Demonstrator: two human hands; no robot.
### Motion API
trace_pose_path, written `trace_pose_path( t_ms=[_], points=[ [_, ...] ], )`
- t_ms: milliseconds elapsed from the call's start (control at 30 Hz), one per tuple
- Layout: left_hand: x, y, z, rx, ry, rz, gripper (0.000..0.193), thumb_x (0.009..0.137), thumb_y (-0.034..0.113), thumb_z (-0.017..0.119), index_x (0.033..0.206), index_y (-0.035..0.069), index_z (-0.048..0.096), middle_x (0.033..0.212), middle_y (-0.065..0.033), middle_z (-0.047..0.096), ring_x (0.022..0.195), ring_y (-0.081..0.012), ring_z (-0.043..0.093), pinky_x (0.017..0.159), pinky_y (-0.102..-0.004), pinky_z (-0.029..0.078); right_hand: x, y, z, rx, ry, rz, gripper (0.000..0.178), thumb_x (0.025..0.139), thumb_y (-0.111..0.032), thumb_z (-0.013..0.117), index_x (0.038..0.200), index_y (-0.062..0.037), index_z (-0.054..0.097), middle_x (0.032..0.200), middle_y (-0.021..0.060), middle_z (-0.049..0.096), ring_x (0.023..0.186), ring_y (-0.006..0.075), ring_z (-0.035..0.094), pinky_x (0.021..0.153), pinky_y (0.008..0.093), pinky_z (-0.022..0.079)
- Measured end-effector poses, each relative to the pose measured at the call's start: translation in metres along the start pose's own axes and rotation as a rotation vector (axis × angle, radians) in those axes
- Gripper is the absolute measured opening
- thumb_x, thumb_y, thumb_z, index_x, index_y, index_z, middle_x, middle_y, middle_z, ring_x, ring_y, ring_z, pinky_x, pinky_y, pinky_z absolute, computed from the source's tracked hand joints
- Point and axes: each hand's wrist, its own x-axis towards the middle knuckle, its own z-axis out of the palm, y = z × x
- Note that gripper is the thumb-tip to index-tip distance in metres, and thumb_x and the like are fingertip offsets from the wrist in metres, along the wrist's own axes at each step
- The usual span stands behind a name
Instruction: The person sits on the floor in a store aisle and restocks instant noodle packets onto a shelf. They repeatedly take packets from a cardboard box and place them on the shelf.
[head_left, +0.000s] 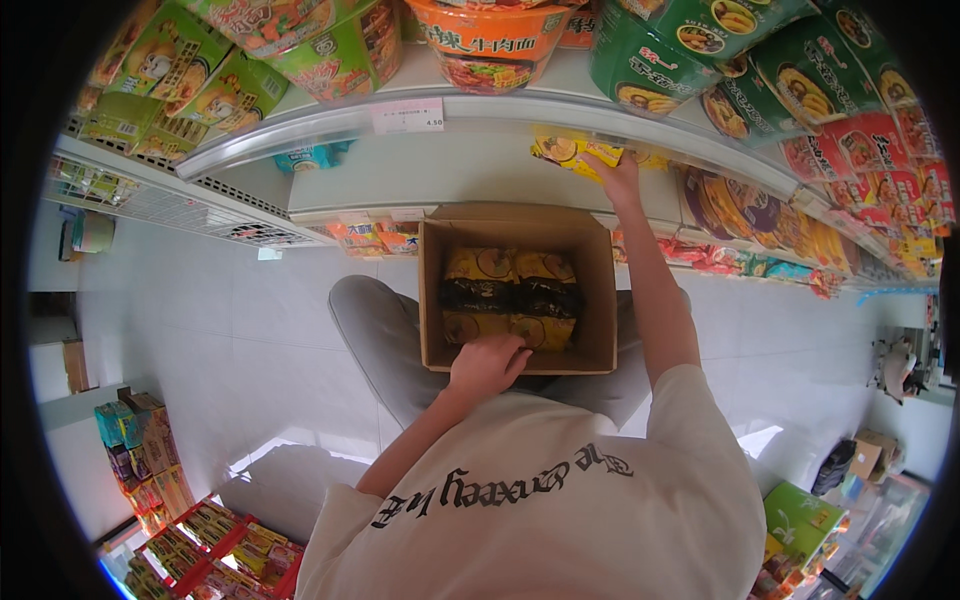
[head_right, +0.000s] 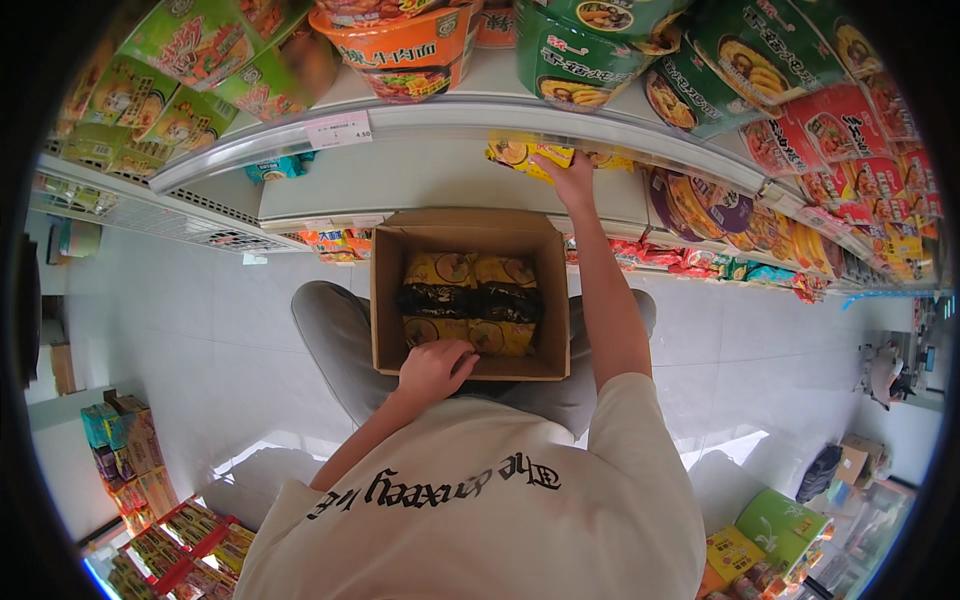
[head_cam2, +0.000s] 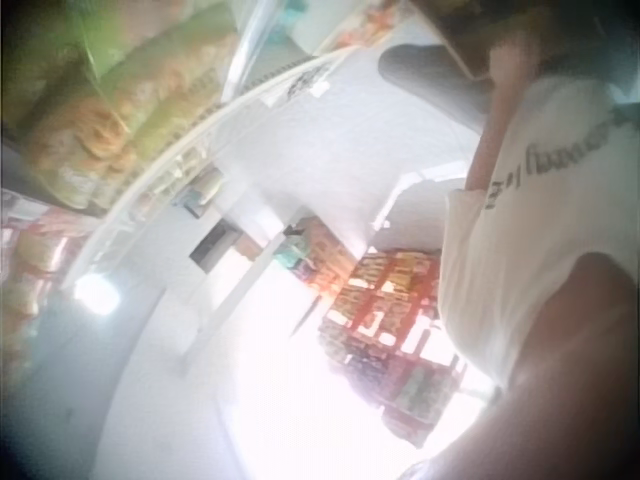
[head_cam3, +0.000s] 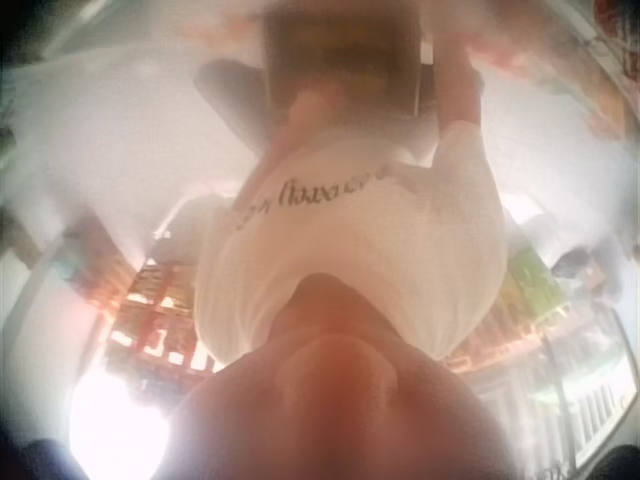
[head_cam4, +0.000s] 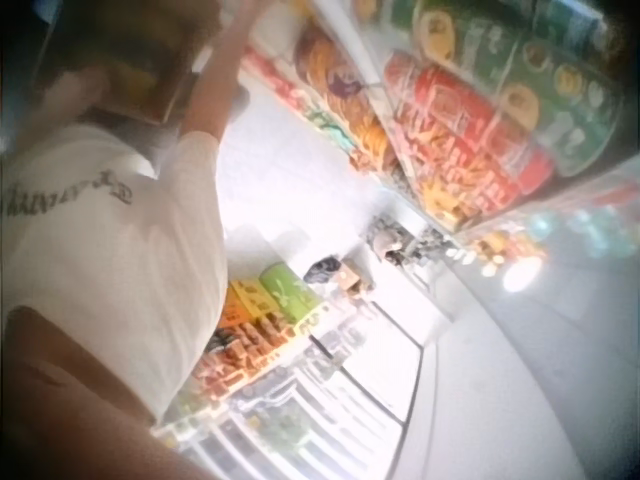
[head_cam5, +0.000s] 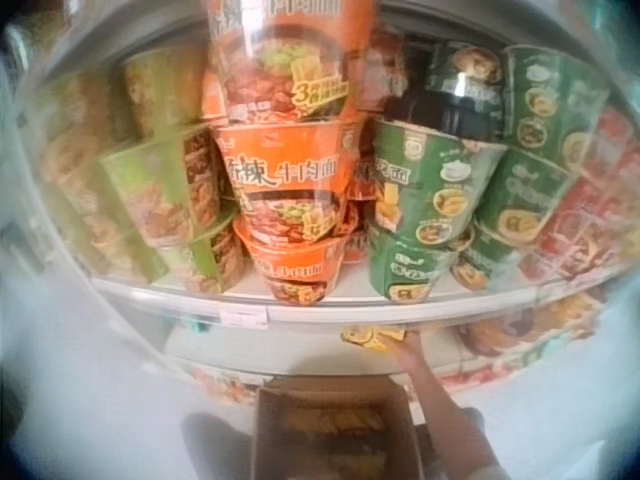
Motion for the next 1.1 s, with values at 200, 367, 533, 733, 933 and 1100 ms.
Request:
trace_pose_path(
  t_ms=[200, 367, 533, 733, 933, 1100],
  points=[
    [0.002, 0.001, -0.002, 0.056, -0.024, -0.003, 0.014, 0.089, 0.021, 0.071, 0.089, 0.008, 0.065, 0.077, -0.0087, 0.064, 0.065, -0.0295, 0.065, 0.057, -0.0398, 0.053, 0.019, 0.022, 0.005, -0.230, 0.027, -0.054, 0.046, 0.077, -0.024, 0.087, 0.113, -0.0010, 0.070, 0.104, 0.0091, 0.075, 0.090, 0.0186, 0.070, 0.082, 0.0332, 0.054],
    [0.002, -0.001, 0.002, 0.081, -0.054, 0.002, 0.016, 0.089, 0.023, 0.071, 0.092, 0.008, 0.066, 0.079, -0.0096, 0.065, 0.067, -0.0296, 0.066, 0.058, -0.0398, 0.054, 0.036, 0.070, -0.009, -0.365, 0.030, 0.028, 0.053, 0.076, -0.034, 0.086, 0.116, -0.0033, 0.070, 0.107, 0.0144, 0.074, 0.095, 0.0271, 0.071, 0.083, 0.0378, 0.054],
    [0.005, 0.002, -0.001, 0.077, -0.070, -0.019, 0.017, 0.090, 0.024, 0.070, 0.093, 0.008, 0.066, 0.081, -0.0098, 0.066, 0.068, -0.0307, 0.066, 0.059, -0.0413, 0.054, 0.034, 0.053, -0.001, -0.749, 0.245, 0.239, 0.065, 0.071, -0.050, 0.085, 0.114, -0.0029, 0.070, 0.107, 0.0191, 0.074, 0.099, 0.0373, 0.070, 0.085, 0.0442, 0.055],
    [0.001, 0.001, 0.003, 0.099, -0.063, -0.070, 0.015, 0.090, 0.024, 0.069, 0.090, 0.010, 0.065, 0.078, -0.0079, 0.066, 0.067, -0.0301, 0.066, 0.058, -0.0418, 0.054, 0.030, 0.044, 0.016, -0.820, 0.318, 0.344, 0.065, 0.072, -0.060, 0.079, 0.098, -0.0012, 0.074, 0.103, 0.0188, 0.074, 0.099, 0.0359, 0.070, 0.084, 0.0480, 0.056],
    [0.001, 0.004, 0.003, 0.136, -0.051, -0.063, 0.021, 0.093, 0.029, 0.065, 0.088, 0.009, 0.061, 0.075, -0.0106, 0.064, 0.067, -0.0320, 0.066, 0.057, -0.0439, 0.054, 0.041, 0.061, 0.018, -0.412, 0.178, 0.382, 0.044, 0.080, -0.050, 0.074, 0.099, -0.0105, 0.076, 0.097, 0.0137, 0.076, 0.099, 0.0345, 0.071, 0.085, 0.0443, 0.055],
    [0.003, 0.002, 0.008, 0.119, -0.024, -0.074, 0.016, 0.088, 0.025, 0.069, 0.089, 0.009, 0.064, 0.077, -0.0080, 0.068, 0.066, -0.0305, 0.067, 0.057, -0.0418, 0.056, 0.039, 0.082, 0.012, -0.282, -0.140, 0.191, 0.045, 0.082, -0.024, 0.069, 0.122, -0.0055, 0.064, 0.098, 0.0111, 0.073, 0.082, 0.0228, 0.067, 0.068, 0.0358, 0.054]
  ],
)
